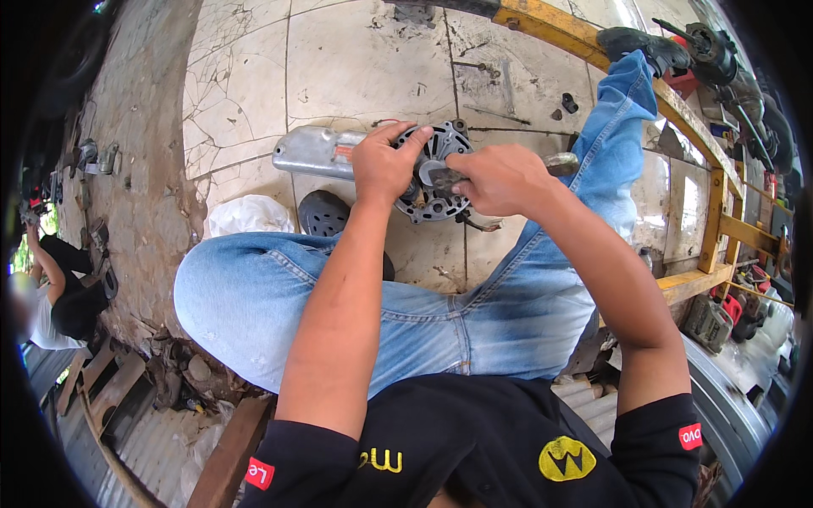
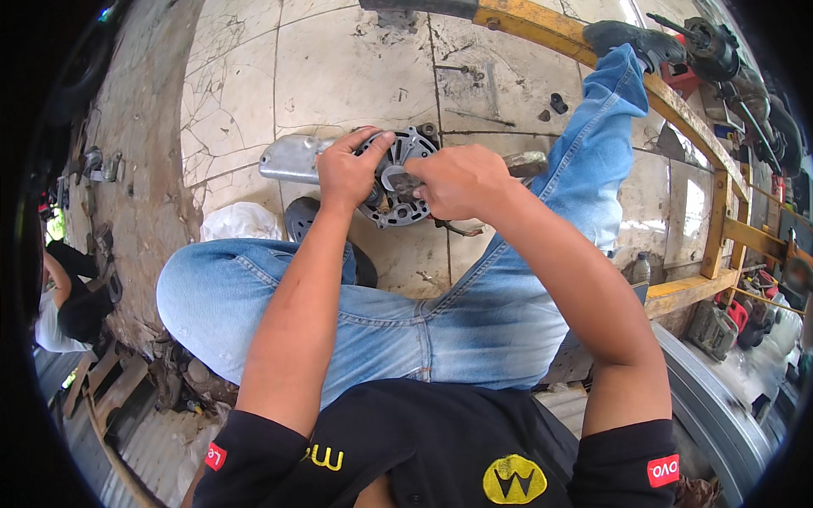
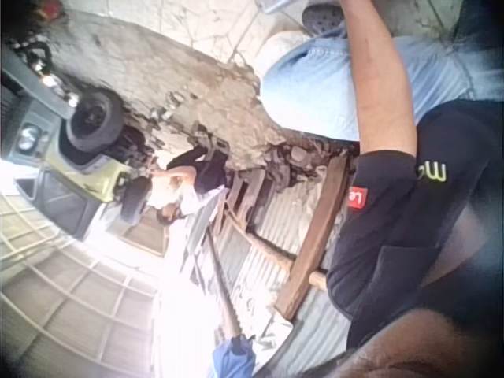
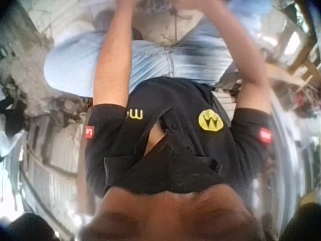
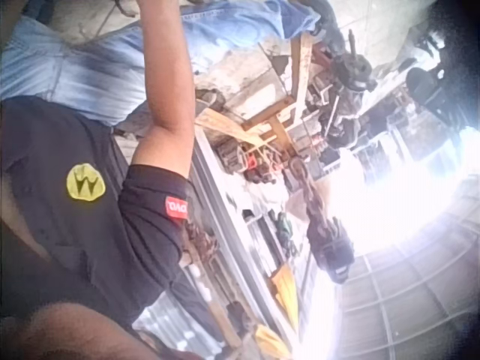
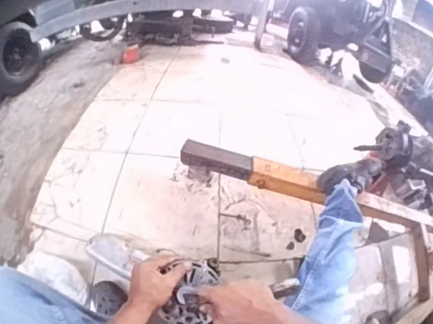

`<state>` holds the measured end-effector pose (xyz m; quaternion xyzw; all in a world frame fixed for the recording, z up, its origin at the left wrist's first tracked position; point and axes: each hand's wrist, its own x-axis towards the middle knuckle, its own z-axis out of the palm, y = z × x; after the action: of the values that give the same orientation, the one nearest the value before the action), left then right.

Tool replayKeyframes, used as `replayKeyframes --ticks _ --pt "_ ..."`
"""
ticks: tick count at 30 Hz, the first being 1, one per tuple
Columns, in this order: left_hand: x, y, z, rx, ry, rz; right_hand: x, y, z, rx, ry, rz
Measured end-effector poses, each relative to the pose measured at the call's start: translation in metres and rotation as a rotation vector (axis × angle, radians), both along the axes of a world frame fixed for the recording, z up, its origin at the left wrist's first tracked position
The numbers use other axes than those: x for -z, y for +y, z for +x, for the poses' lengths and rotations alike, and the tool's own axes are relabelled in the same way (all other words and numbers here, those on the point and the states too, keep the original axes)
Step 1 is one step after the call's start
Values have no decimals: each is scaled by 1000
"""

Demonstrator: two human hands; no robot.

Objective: The person sits on the floor and uses a hammer and a metal tool to tap and adjust components on a circular mechanical part, likely an alternator or stator. The person repeatedly taps the part and rotates it to access different areas.

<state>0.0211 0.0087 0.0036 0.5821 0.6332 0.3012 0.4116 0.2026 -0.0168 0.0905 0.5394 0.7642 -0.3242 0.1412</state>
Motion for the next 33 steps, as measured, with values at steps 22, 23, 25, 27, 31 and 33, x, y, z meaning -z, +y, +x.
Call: replayKeyframes --ticks 22,23,25,27,31,33 --pt "4 0 0 -1 10 27 1 4 -1 -50 -32 -9" --pt "5 0 0 -3 16 24 1 5 -1 -67 -26 -3" --pt "5 -1 -2 -1 7 19 2 6 -3 -68 -14 17" --pt "4 0 -2 4 2 21 1 7 -2 -60 -14 21" --pt "5 -1 -1 5 21 21 3 4 1 -74 -24 -11" --pt "5 0 -1 1 18 22 2 6 0 -82 -26 8"
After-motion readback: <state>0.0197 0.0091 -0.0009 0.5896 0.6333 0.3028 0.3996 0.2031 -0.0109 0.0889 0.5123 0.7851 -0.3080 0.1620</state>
